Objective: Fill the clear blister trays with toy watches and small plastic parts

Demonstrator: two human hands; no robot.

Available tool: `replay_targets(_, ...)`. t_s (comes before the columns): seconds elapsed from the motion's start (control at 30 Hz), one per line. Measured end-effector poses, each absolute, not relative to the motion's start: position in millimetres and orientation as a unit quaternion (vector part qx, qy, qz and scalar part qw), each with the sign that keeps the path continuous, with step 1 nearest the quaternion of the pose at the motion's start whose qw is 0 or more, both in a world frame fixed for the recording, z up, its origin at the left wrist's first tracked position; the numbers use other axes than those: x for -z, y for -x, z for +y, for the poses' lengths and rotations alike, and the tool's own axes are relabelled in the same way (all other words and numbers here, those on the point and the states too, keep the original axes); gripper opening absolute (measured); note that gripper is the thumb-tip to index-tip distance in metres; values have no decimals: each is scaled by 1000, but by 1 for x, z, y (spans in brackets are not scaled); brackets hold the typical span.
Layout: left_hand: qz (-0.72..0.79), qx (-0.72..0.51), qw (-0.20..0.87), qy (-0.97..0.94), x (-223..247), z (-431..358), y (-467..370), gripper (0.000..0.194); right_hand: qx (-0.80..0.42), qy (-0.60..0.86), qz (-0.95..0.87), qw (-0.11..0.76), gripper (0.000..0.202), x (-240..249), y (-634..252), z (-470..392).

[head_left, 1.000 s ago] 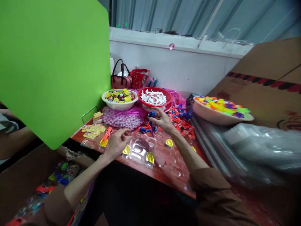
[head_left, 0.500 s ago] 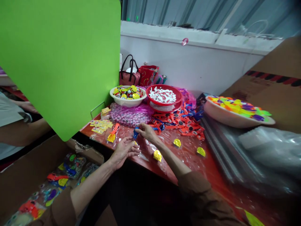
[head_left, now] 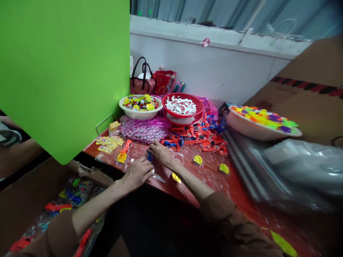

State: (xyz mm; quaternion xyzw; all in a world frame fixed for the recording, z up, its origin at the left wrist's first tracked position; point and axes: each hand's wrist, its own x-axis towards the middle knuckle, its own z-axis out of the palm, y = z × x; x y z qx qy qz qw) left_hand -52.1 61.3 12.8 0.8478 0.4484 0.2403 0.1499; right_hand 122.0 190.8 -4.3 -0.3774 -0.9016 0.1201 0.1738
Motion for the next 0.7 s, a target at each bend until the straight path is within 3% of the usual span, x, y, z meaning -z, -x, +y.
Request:
replay_targets(0.13,444,-229,150,-853,-16,63,55,31,-120,408,-880,212,21,-15,-166,229)
replay_targets(0.33,458,-284,161,-827,-34,75,51,25,-174,378,-884,213,29,-16,-211,256)
replay_targets(0.47,483,-377,206,-763,-46,99,37,24,-184,411,-841,300,19,-18,-214,263)
replay_targets(0.63,497,-450,297,-680,-58,125,5,31,-287,444,-730,432,43,-54,-224,260)
replay_targets(0.7,485,-446,311,-685,-62,122,-9,30,-342,434,-699,455,41,-75,-232,247)
